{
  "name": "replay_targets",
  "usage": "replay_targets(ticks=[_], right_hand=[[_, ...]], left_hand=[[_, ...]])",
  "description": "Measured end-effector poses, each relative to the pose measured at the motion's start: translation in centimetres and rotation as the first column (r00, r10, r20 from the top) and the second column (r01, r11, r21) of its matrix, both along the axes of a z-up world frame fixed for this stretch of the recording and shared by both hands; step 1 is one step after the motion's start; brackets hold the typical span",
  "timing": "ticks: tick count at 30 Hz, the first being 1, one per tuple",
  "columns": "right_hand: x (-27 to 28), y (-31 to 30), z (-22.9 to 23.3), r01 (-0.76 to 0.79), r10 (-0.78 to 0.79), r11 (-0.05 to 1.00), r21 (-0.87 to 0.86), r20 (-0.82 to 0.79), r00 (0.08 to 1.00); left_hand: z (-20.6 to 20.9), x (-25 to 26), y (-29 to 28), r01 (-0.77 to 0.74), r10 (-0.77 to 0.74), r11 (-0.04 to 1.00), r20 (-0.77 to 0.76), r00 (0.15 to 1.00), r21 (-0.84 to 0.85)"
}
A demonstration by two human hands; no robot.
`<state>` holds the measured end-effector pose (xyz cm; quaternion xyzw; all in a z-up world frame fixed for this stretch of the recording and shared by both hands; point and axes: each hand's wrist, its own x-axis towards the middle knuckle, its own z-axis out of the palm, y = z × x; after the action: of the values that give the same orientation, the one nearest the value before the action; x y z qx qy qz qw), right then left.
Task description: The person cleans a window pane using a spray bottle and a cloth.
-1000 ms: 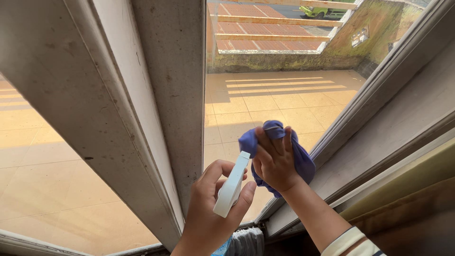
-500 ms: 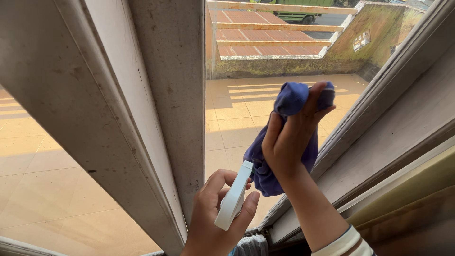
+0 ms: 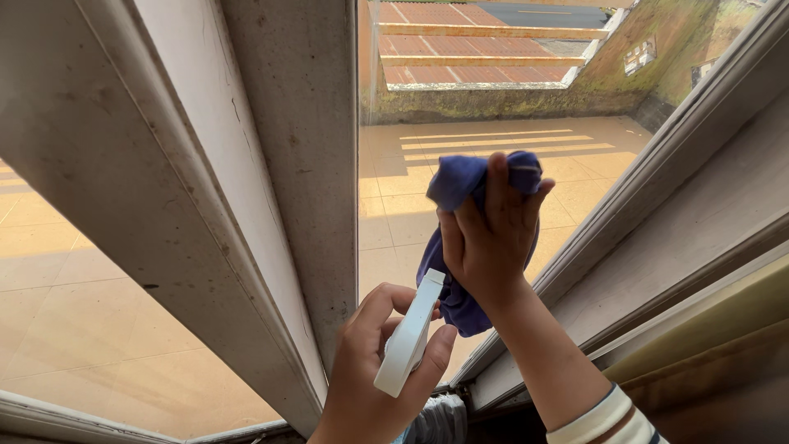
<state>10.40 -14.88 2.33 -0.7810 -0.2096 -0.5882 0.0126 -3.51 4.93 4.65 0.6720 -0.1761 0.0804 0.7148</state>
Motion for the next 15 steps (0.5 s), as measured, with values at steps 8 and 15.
replay_targets(ticks=[8,15], right_hand=[[-0.5,7.7,-1.2,0.064,-0.063,0.998,0.019,-0.076,0.995],[-0.5,6.3,-7.4,0.176,-0.154,0.951,-0.254,0.104,0.983]], left_hand=[[0.9,-0.6,0.1,-0.047,0.045,0.999,0.094,0.995,0.012],[0.4,-0.6,0.4,-0.069,0.069,0.997,0.030,0.997,0.020]])
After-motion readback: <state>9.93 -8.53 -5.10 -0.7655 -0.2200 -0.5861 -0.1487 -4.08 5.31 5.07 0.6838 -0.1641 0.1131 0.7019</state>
